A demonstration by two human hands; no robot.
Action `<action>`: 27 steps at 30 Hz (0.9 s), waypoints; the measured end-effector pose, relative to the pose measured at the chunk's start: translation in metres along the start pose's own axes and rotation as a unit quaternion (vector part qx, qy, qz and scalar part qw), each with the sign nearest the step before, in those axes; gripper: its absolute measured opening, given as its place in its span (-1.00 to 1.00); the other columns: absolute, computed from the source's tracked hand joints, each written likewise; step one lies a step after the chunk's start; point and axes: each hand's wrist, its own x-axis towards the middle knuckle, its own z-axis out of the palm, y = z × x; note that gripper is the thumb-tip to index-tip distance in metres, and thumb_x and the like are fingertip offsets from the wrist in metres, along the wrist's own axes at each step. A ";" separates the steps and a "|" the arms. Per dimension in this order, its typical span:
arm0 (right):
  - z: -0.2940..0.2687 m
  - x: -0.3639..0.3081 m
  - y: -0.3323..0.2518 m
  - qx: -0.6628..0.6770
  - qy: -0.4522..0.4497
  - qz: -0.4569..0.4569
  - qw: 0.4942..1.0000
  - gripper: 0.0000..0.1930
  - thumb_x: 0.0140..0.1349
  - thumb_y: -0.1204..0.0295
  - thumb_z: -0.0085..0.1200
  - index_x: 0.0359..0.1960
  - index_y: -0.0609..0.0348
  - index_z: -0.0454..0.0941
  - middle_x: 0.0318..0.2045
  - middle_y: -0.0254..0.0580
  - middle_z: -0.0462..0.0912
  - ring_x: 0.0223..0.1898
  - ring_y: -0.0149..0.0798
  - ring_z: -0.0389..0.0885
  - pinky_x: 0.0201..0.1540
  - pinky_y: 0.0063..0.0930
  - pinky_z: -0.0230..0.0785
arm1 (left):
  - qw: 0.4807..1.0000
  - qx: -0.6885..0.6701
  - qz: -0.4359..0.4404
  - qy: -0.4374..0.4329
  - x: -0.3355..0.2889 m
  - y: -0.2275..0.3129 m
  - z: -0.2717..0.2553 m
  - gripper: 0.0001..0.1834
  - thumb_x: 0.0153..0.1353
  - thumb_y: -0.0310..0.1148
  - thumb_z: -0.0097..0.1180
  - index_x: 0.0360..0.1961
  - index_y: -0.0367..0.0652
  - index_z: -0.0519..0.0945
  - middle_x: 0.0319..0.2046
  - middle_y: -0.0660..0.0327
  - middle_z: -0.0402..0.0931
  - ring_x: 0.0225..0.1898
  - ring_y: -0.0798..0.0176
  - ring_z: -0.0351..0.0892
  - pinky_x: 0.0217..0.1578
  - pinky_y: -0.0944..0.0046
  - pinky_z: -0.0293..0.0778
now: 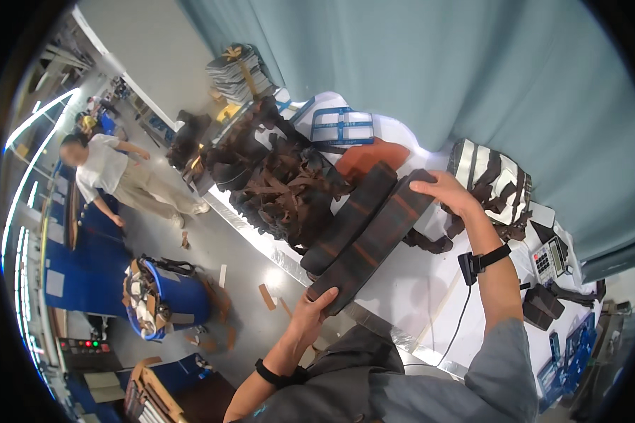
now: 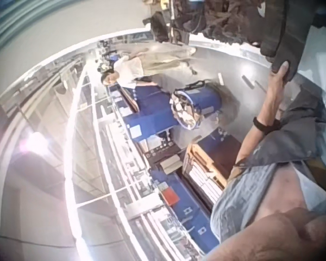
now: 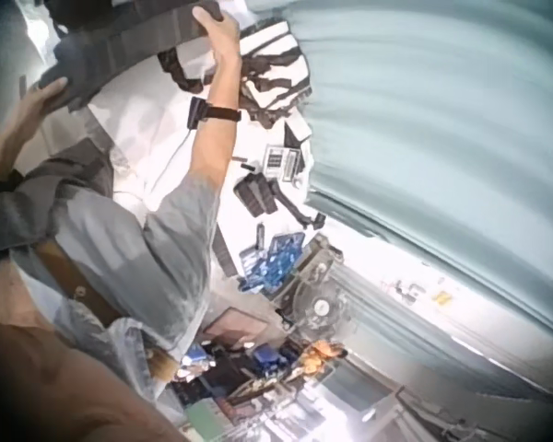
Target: The person aligns and stacks rectangular plaid fabric pieces on a wooden workbench. They handle the fabric strips one by one, peeling off white backing paper and arranging them into a neat pile. The person occasionally moves the stack to a nearby table before returning to the workbench to continue the assembly process.
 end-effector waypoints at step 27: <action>0.014 0.077 0.090 0.033 0.104 -0.045 0.993 -0.24 0.11 -0.14 0.30 0.07 0.36 0.55 -0.09 -0.02 0.68 -0.03 -0.15 0.64 0.05 -0.32 0.44 | 0.992 0.063 -0.095 0.051 0.054 -0.024 -0.010 -0.54 0.37 -0.30 0.18 0.16 -0.38 0.42 0.03 0.06 0.58 0.01 0.16 0.64 0.06 0.15 0.61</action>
